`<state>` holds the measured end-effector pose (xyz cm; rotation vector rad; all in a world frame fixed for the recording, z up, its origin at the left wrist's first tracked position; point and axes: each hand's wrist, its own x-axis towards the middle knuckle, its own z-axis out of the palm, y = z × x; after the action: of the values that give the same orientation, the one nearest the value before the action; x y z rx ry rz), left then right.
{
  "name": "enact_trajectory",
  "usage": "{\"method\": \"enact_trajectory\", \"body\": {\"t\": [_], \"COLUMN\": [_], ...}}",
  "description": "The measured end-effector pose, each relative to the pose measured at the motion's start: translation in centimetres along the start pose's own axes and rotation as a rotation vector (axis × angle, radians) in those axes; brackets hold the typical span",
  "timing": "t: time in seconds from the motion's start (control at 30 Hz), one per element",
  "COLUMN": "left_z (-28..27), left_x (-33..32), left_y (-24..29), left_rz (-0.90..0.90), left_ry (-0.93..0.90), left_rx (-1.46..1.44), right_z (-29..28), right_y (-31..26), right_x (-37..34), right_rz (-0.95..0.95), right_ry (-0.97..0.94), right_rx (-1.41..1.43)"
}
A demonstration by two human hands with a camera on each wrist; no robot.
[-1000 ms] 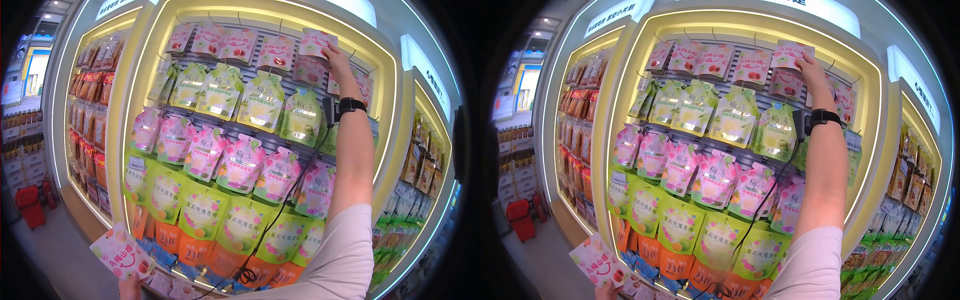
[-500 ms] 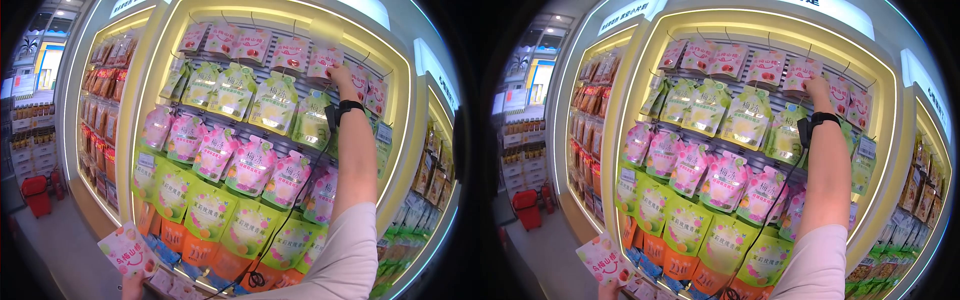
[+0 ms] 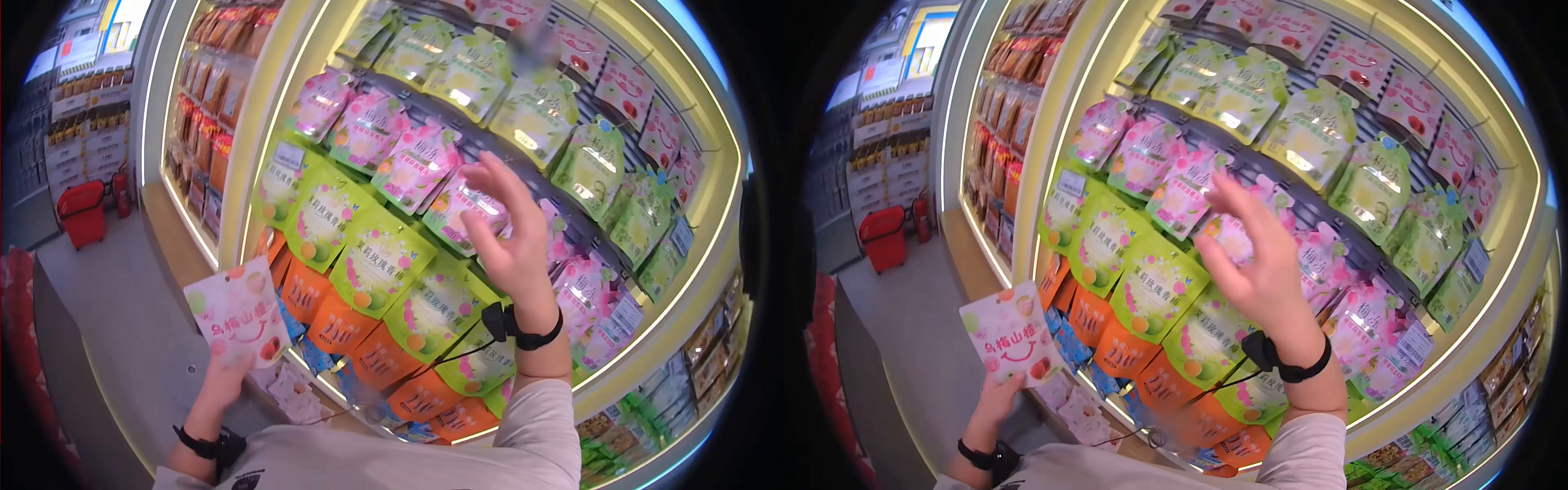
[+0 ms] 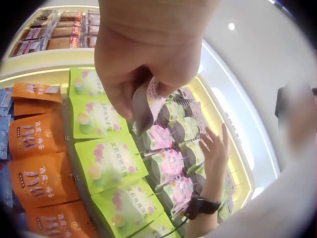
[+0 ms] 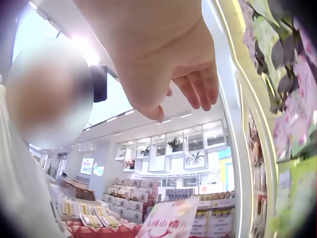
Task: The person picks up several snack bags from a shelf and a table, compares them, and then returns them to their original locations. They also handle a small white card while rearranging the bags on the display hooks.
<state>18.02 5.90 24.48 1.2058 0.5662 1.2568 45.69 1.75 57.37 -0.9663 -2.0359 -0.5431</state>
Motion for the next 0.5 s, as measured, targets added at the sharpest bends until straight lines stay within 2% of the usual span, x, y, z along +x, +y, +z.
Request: {"method": "enact_trajectory", "body": {"t": [0.03, 0.07, 0.1, 0.17, 0.2, 0.23, 0.27, 0.3, 0.37, 0.4, 0.43, 0.5], "left_z": [0.4, 0.6, 0.7, 1.0, 1.0, 0.6, 0.4, 0.1, 0.0, 0.1, 0.2, 0.7], "left_x": [0.2, 0.2, 0.3, 0.1, 0.1, 0.0, 0.0, 0.1, 0.1, 0.3, 0.5, 0.7], "left_y": [0.9, 0.5, 0.7, 1.8, 2.5, 2.8, 2.9, 3.1, 3.5, 3.6, 3.6, 4.4], "left_rz": [-0.045, -0.047, -0.026, -0.015, -0.012, -0.025, -0.032, -0.042, -0.095, -0.066, -0.031, -0.052], "left_ry": [-0.002, 0.056, 0.022, 0.004, 0.000, 0.014, -0.022, -0.069, -0.128, -0.157, -0.184, -0.208], "left_rx": [-0.016, -0.094, -0.173, -0.125, -0.111, -0.106, -0.108, -0.109, -0.104, -0.071, -0.042, -0.007], "right_z": [3.6, 7.7, 11.3, 16.7, 18.8, 20.0, 20.4, 20.8, 21.4, 21.8, 21.5, 20.5], "right_y": [-1.9, -2.9, -3.8, -5.1, -5.4, -5.9, -6.4, -6.7, -7.1, -7.9, -7.9, -7.6], "right_x": [-3.1, -5.9, -8.4, -11.7, -12.9, -13.4, -13.7, -13.9, -14.2, -14.1, -14.3, -14.7], "right_rz": [-0.048, -0.080, -0.046, -0.020, 0.024, 0.074, 0.192, 0.206, 0.431, 0.555, 0.560, 0.665], "right_ry": [-0.215, -0.345, -0.456, -0.470, -0.415, -0.349, -0.336, -0.328, -0.160, -0.039, -0.025, -0.282], "right_rx": [0.006, 0.181, 0.219, 0.386, 0.566, 0.734, 0.793, 0.797, 0.737, 0.948, 0.938, 0.982]}}
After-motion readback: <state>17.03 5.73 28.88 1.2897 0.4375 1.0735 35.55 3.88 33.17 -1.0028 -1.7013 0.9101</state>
